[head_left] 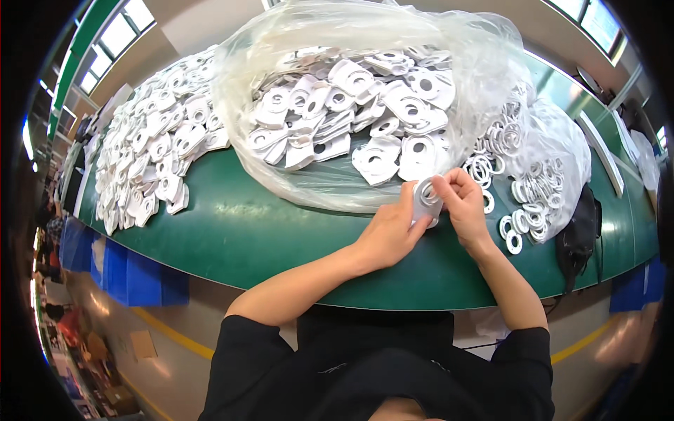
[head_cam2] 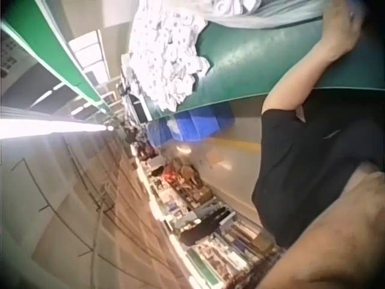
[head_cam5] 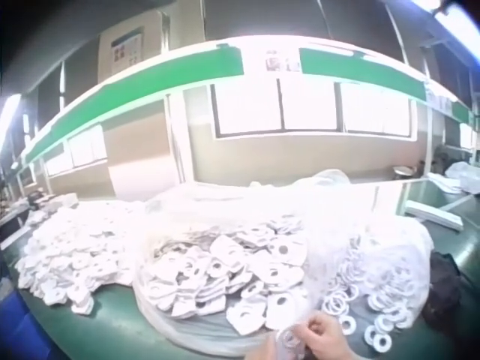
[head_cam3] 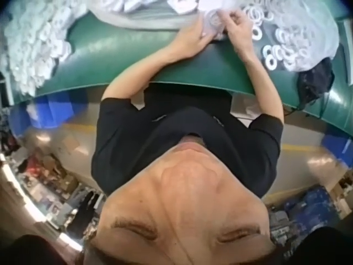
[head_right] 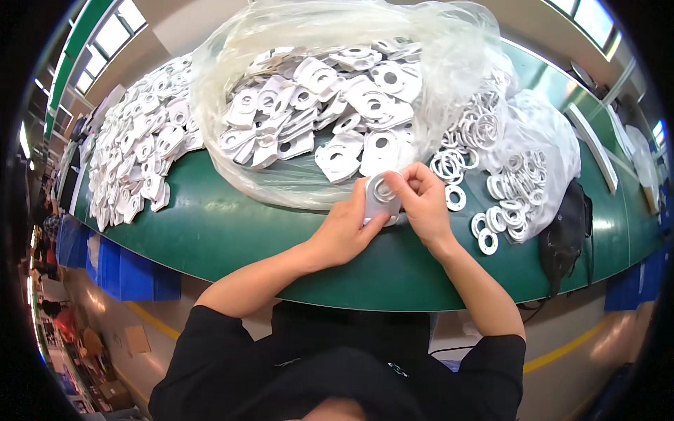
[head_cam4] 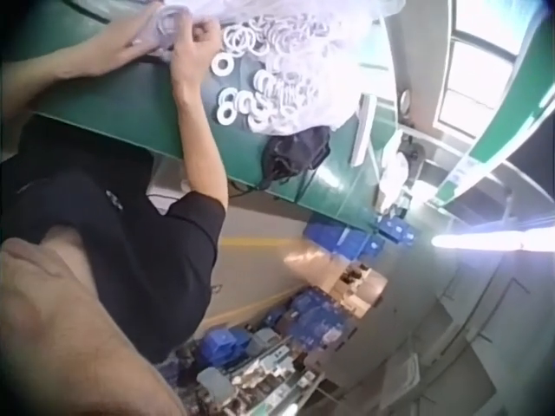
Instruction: The worker is assembling small white rings into plastic housings on a factory workbench.
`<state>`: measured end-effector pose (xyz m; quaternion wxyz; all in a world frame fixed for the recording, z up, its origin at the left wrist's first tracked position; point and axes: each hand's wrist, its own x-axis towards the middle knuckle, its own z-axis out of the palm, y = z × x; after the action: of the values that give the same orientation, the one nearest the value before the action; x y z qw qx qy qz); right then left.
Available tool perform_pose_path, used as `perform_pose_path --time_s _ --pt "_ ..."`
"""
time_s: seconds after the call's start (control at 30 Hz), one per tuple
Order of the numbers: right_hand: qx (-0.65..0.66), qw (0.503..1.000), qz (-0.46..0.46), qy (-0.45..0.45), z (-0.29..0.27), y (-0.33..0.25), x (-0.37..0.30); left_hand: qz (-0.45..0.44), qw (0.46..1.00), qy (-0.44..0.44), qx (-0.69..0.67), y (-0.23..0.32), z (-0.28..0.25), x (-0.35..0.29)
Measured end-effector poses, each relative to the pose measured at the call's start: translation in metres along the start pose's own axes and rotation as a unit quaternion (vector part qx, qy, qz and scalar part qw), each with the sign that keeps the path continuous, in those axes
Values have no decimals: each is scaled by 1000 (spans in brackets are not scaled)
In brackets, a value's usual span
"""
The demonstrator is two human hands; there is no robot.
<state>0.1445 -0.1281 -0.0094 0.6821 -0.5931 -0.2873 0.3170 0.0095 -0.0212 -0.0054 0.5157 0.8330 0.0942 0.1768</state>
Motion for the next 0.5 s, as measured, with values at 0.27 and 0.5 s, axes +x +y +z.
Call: perform_pose_path --time_s 0.27,0.5 --pt "-199 974 -75 -79 -7 -6 6 6 995 -91 -35 -3 -47 5" --pt "-217 973 -29 -72 -11 -11 4 -127 987 -83 -51 -2 -136 9"
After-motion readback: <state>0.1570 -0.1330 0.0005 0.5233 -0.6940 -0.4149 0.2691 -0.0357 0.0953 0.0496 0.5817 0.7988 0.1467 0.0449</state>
